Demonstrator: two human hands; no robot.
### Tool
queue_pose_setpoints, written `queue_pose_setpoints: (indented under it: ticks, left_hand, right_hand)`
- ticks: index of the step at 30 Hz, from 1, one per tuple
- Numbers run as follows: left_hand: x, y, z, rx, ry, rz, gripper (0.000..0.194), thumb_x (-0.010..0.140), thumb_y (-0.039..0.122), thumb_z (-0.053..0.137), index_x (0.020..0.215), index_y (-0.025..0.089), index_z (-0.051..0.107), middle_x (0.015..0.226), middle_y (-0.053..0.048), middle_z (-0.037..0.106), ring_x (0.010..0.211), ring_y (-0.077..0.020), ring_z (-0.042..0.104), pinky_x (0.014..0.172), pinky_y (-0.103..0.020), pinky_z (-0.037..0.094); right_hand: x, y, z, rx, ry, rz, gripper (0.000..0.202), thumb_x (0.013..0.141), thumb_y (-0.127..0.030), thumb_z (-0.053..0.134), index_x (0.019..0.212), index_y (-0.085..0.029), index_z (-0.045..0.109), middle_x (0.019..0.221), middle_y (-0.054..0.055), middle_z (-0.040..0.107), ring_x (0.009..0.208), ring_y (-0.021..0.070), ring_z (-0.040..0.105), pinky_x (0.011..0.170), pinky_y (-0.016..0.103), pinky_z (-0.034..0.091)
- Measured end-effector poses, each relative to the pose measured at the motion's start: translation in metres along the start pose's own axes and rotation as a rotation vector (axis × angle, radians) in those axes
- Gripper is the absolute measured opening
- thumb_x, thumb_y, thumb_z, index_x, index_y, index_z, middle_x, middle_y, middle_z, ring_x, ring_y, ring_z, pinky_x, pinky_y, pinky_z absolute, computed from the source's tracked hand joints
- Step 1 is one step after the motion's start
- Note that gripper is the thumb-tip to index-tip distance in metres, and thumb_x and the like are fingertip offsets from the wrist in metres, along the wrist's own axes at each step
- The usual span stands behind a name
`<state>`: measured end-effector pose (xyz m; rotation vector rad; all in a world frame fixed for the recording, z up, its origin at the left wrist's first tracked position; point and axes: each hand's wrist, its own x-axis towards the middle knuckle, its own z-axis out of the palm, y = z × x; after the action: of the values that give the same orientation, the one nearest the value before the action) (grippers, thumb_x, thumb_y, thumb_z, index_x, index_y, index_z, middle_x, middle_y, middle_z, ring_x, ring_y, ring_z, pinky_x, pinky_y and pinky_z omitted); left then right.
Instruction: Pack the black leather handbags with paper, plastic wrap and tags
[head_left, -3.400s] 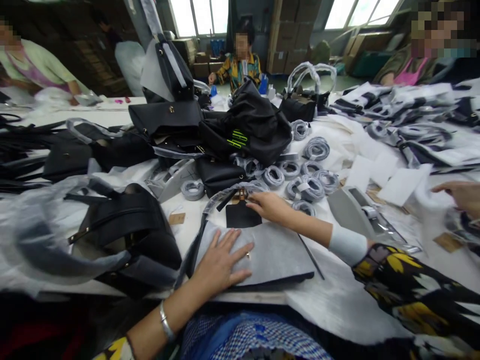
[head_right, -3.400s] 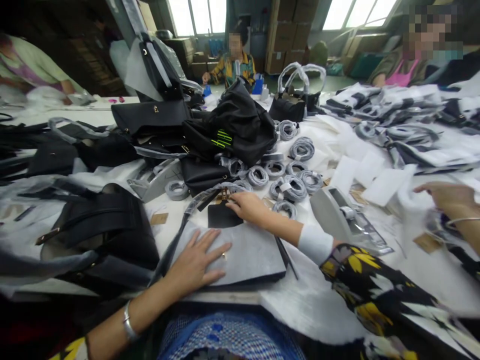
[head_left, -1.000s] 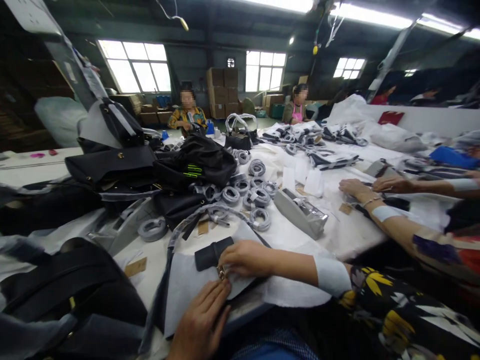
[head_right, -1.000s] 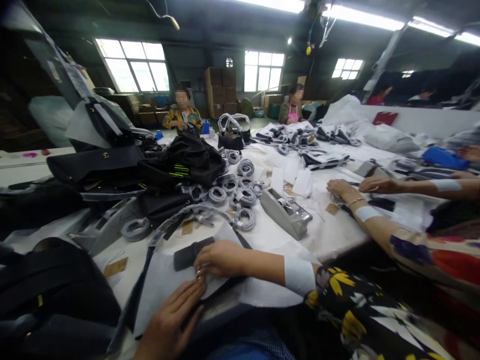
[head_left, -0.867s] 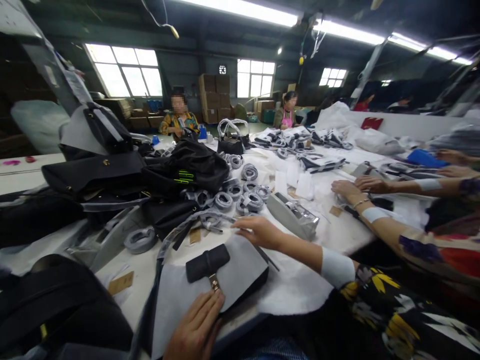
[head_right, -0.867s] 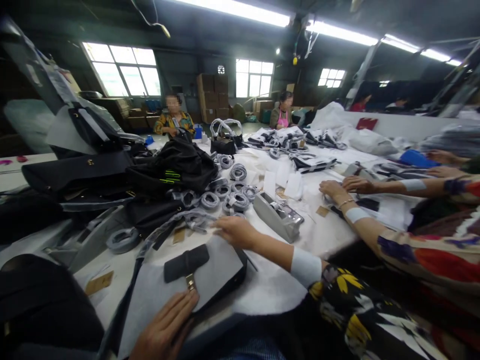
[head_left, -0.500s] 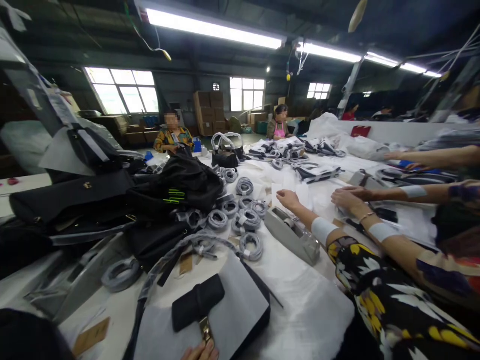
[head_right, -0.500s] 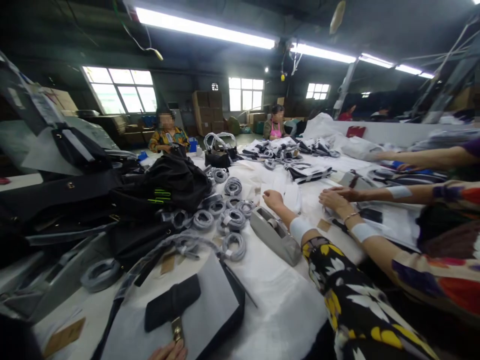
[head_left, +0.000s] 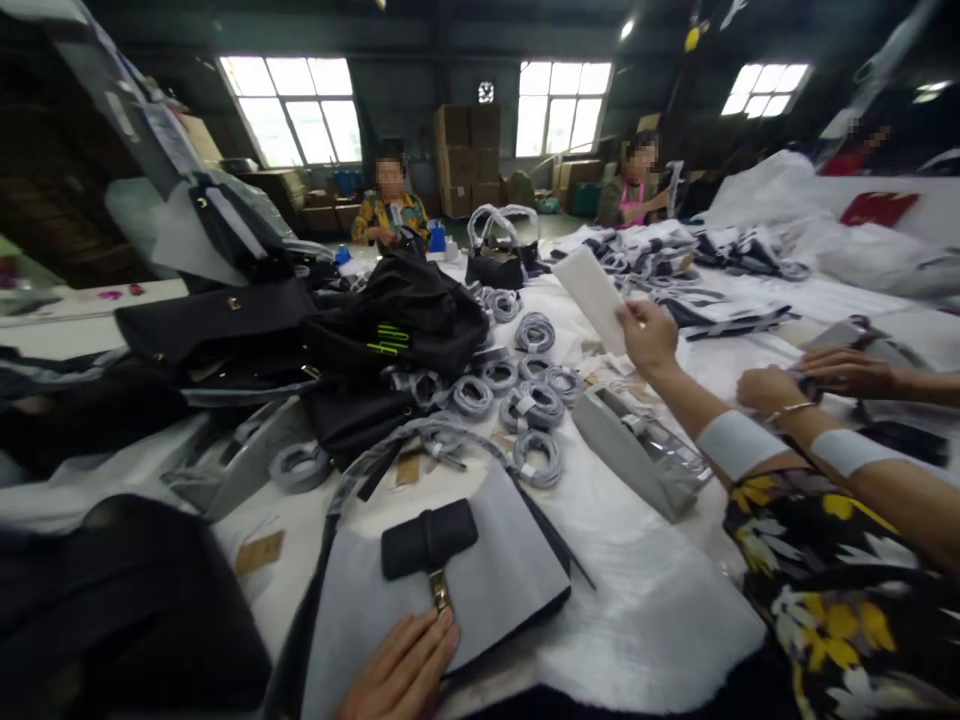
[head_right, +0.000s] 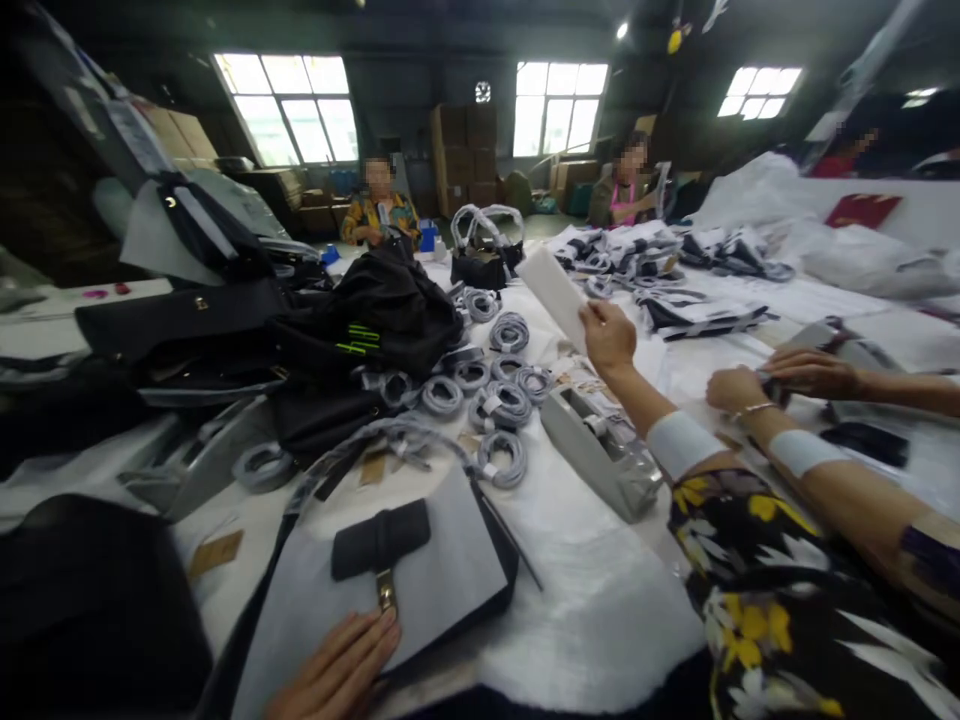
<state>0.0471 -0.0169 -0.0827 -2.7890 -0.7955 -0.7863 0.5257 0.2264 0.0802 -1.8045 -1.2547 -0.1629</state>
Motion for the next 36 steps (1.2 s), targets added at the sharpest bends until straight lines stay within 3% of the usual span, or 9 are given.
queue_pose_setpoints:
  ticks: [2, 7, 9, 13, 16, 19, 24, 32, 36]
  left_hand:
    - [0.007, 0.006, -0.012, -0.047, 0.004, -0.045, 0.047, 0.096, 0.010, 0.048, 0.143, 0.016, 0.048, 0.132, -0.007, 0.064, 0.126, -0.0205, 0.058, 0.108, -0.035, 0.048]
    - [0.014, 0.017, -0.018, -0.108, 0.004, -0.150, 0.044, 0.096, 0.011, 0.049, 0.140, 0.017, 0.051, 0.133, -0.008, 0.064, 0.127, -0.0212, 0.057, 0.107, -0.039, 0.049]
    - [0.009, 0.020, -0.016, -0.138, -0.015, -0.196, 0.044, 0.097, 0.013, 0.048, 0.141, 0.018, 0.050, 0.131, -0.008, 0.065, 0.120, -0.0194, 0.062, 0.103, -0.034, 0.052]
    - [0.001, 0.025, -0.012, -0.191, -0.045, -0.282, 0.042, 0.099, 0.020, 0.048, 0.140, 0.023, 0.052, 0.118, -0.006, 0.072, 0.098, -0.0180, 0.072, 0.089, -0.028, 0.059]
    - [0.001, 0.028, -0.012, -0.181, -0.042, -0.310, 0.038, 0.099, 0.024, 0.049, 0.136, 0.023, 0.056, 0.115, -0.006, 0.073, 0.098, -0.0213, 0.072, 0.087, -0.033, 0.060]
    - [0.005, 0.028, -0.014, -0.192, -0.030, -0.330, 0.036, 0.098, 0.023, 0.050, 0.133, 0.022, 0.059, 0.111, -0.006, 0.074, 0.096, -0.0199, 0.072, 0.087, -0.031, 0.060]
    - [0.010, 0.025, -0.016, -0.241, 0.024, -0.235, 0.043, 0.098, 0.015, 0.049, 0.140, 0.018, 0.050, 0.130, -0.008, 0.065, 0.121, -0.0184, 0.061, 0.103, -0.033, 0.052]
    - [0.009, 0.026, -0.015, -0.253, -0.009, -0.277, 0.040, 0.097, 0.016, 0.051, 0.137, 0.017, 0.053, 0.123, -0.008, 0.069, 0.107, -0.0192, 0.067, 0.092, -0.033, 0.058]
    - [0.007, 0.030, -0.019, -0.229, -0.024, -0.245, 0.040, 0.098, 0.012, 0.046, 0.137, 0.014, 0.052, 0.126, -0.009, 0.067, 0.113, -0.0176, 0.065, 0.097, -0.031, 0.055]
  right_hand:
    - [-0.027, -0.040, -0.012, 0.189, -0.124, -0.218, 0.039, 0.095, -0.040, 0.051, 0.121, -0.014, 0.065, 0.114, 0.012, 0.069, 0.099, 0.0233, 0.066, 0.090, 0.036, 0.051]
    - [-0.157, -0.135, -0.026, 0.477, -1.005, -0.686, 0.038, 0.096, -0.029, 0.054, 0.133, -0.025, 0.055, 0.102, 0.002, 0.071, 0.088, 0.0160, 0.067, 0.083, 0.028, 0.053]
    - [-0.208, -0.151, -0.017, 0.438, -1.145, -0.790, 0.031, 0.095, -0.021, 0.053, 0.126, -0.022, 0.058, 0.103, 0.004, 0.071, 0.090, 0.0169, 0.066, 0.084, 0.029, 0.052]
    - [-0.258, -0.145, 0.002, 0.242, -1.174, -1.012, 0.024, 0.094, -0.027, 0.060, 0.114, -0.016, 0.067, 0.126, 0.014, 0.064, 0.113, 0.0268, 0.061, 0.099, 0.043, 0.046]
    - [-0.261, -0.134, -0.003, 0.227, -1.212, -1.107, 0.051, 0.092, -0.046, 0.064, 0.134, -0.018, 0.058, 0.136, 0.017, 0.059, 0.125, 0.0294, 0.054, 0.109, 0.049, 0.037]
    - [-0.258, -0.132, -0.016, 0.147, -1.217, -1.176, 0.051, 0.097, -0.047, 0.056, 0.143, -0.025, 0.052, 0.143, 0.017, 0.053, 0.127, 0.0306, 0.053, 0.106, 0.050, 0.039]
    - [-0.264, -0.137, -0.018, 0.095, -1.034, -1.143, 0.050, 0.099, -0.045, 0.053, 0.147, -0.030, 0.046, 0.148, 0.014, 0.047, 0.130, 0.0310, 0.049, 0.105, 0.050, 0.041]
    - [-0.299, -0.113, 0.002, 0.107, -0.983, -1.181, 0.041, 0.099, -0.034, 0.054, 0.140, -0.026, 0.055, 0.144, 0.009, 0.054, 0.140, 0.0309, 0.038, 0.114, 0.056, 0.031]
    - [-0.302, -0.107, 0.005, 0.158, -0.942, -1.167, 0.040, 0.099, -0.034, 0.054, 0.138, -0.027, 0.057, 0.140, 0.010, 0.057, 0.130, 0.0291, 0.048, 0.109, 0.051, 0.040]
